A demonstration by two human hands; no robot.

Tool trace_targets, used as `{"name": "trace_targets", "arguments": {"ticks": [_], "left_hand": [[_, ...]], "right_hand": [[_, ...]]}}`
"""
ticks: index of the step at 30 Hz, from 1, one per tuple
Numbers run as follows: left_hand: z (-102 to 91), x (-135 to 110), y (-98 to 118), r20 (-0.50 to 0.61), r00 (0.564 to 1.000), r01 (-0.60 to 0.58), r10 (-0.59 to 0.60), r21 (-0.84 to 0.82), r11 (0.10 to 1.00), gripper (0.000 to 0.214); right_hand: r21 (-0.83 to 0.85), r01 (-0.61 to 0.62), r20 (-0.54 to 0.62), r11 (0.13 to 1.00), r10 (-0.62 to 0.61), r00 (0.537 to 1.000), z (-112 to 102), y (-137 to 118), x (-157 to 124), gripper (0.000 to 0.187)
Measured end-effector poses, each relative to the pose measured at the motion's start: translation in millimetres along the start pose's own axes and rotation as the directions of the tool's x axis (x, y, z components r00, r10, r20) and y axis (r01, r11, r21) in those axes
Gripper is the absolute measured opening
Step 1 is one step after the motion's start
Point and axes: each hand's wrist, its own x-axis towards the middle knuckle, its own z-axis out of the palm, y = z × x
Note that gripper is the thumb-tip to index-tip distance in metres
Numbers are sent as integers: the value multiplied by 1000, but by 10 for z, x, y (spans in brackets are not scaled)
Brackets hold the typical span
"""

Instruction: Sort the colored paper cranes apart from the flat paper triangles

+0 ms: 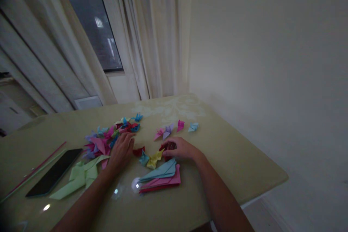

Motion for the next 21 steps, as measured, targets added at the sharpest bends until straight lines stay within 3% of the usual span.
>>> {"name": "trace_targets", "arguments": {"ticks": [3,7,13,21], "left_hand": [[79,26,-93,-74,986,155,-146,136,978,38],[101,18,-105,-7,989,143,-144,175,974,33],[-1,-7,-32,100,993,84,-69,-156,984,35],[-83,-112,268,269,961,75,68,-488,870,45]], "right_hand": [[5,-2,4,1000,2,1000,1,14,1,42],[-6,-5,-18,1000,5,1000,0,33,3,41],[-6,0,-35,1000,0,999,-12,54,3,40],[99,-15,20,995,13,1000,61,19,8,46]]}}
